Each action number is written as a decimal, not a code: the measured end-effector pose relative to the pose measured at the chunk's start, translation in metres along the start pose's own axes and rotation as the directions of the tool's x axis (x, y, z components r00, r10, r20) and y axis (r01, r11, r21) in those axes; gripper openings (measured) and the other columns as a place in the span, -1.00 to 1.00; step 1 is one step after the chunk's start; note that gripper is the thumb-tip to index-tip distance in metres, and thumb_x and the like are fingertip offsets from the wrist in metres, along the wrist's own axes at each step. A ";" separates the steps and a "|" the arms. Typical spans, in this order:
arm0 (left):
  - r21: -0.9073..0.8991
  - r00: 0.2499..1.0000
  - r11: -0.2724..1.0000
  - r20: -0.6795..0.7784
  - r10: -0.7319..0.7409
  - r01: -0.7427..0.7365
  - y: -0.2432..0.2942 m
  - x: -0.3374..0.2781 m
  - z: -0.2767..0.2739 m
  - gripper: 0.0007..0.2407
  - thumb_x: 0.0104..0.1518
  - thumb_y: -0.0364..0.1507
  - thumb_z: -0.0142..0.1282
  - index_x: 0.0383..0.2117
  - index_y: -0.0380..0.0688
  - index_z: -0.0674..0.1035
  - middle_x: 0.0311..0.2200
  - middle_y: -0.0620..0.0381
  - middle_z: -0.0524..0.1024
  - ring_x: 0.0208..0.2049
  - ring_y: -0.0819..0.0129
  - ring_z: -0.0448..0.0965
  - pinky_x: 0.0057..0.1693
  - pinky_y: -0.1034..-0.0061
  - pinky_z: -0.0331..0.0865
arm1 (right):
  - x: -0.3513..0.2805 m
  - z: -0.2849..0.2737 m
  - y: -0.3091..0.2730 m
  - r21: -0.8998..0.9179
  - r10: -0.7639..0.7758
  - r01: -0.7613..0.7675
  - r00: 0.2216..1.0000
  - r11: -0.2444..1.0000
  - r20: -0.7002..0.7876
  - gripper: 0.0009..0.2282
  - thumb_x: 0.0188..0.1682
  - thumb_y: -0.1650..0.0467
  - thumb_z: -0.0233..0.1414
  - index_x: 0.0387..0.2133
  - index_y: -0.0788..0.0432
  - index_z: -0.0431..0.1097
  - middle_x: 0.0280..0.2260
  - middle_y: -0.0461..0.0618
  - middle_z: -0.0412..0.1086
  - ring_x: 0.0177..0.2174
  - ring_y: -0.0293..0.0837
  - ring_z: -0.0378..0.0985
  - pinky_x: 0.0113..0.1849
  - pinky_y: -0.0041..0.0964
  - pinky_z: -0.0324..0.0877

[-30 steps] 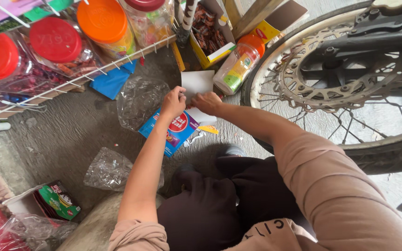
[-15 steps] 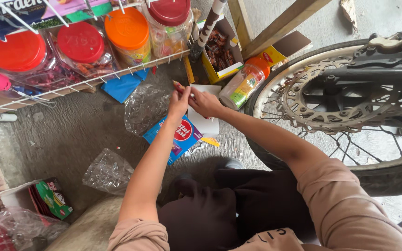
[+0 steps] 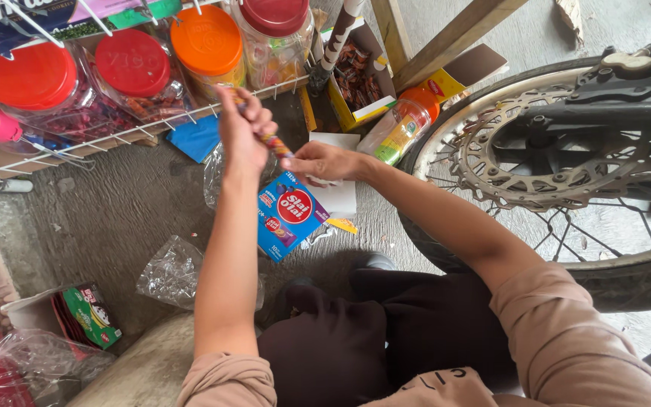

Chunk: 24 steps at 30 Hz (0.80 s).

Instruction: The person organizes snack items on a wire rack in a small shop. They place a tin can on a shelf, then sit on the floor to open a box of snacks and arrange them on the lower shelf. They also move a plastic container and a blue bag, and place a green snack pack on the rack.

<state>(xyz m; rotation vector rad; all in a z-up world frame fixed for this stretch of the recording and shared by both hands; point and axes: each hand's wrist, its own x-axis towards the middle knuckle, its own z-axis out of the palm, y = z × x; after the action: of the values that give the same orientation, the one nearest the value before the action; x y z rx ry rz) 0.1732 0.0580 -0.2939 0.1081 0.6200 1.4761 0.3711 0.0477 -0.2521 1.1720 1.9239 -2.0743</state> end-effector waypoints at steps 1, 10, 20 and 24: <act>-0.059 1.000 0.998 0.021 0.004 -0.003 0.009 -0.002 0.001 -0.60 0.29 0.06 -0.16 -0.33 -0.01 0.41 -0.60 0.32 0.22 -0.66 0.58 0.14 -0.49 0.62 0.09 | -0.004 0.000 -0.005 0.109 -0.044 0.055 0.994 0.993 -0.099 -0.49 0.08 0.00 -0.04 -0.68 0.14 0.32 -0.74 -0.15 0.25 -0.74 -0.31 0.31 -0.68 -0.36 0.20; 0.193 0.997 0.979 0.031 -0.065 0.058 -0.024 -0.016 0.037 -0.76 0.34 -0.35 -0.12 0.06 0.06 0.52 -0.26 0.33 0.55 -0.40 0.60 0.47 -0.37 0.63 0.31 | -0.001 -0.012 -0.048 0.045 -0.412 0.694 0.477 0.718 -0.777 -0.71 0.17 0.21 -0.03 -0.33 0.20 0.20 -0.21 0.09 0.30 -0.21 -0.14 0.39 -0.17 -0.28 0.40; 0.303 0.952 0.946 0.235 -0.195 0.119 -0.035 -0.034 0.047 -0.98 0.36 -0.46 0.00 -0.21 -0.09 0.47 -0.41 0.18 0.42 -0.47 0.52 0.42 -0.46 0.58 0.28 | 0.011 -0.045 -0.043 -0.411 -0.549 0.367 0.487 0.834 -0.679 -0.78 0.24 0.34 -0.18 -0.25 0.25 0.33 -0.35 -0.04 0.46 -0.30 -0.22 0.55 -0.19 -0.35 0.46; 0.279 0.918 0.947 0.311 -0.247 0.161 -0.024 -0.043 0.058 -0.89 0.34 -0.38 0.06 -0.19 -0.13 0.48 -0.38 0.10 0.48 -0.42 0.45 0.49 -0.47 0.60 0.27 | 0.001 -0.083 -0.034 -0.293 -0.465 0.435 0.367 0.851 -0.806 -0.72 0.28 0.30 -0.14 -0.30 0.29 0.34 -0.43 -0.08 0.33 -0.38 -0.26 0.35 -0.29 -0.33 0.45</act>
<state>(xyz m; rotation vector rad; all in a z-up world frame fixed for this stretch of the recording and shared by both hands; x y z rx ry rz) 0.2223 0.0320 -0.2416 0.4730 0.5103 1.1345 0.3908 0.1281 -0.2182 2.1920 2.9947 -1.7087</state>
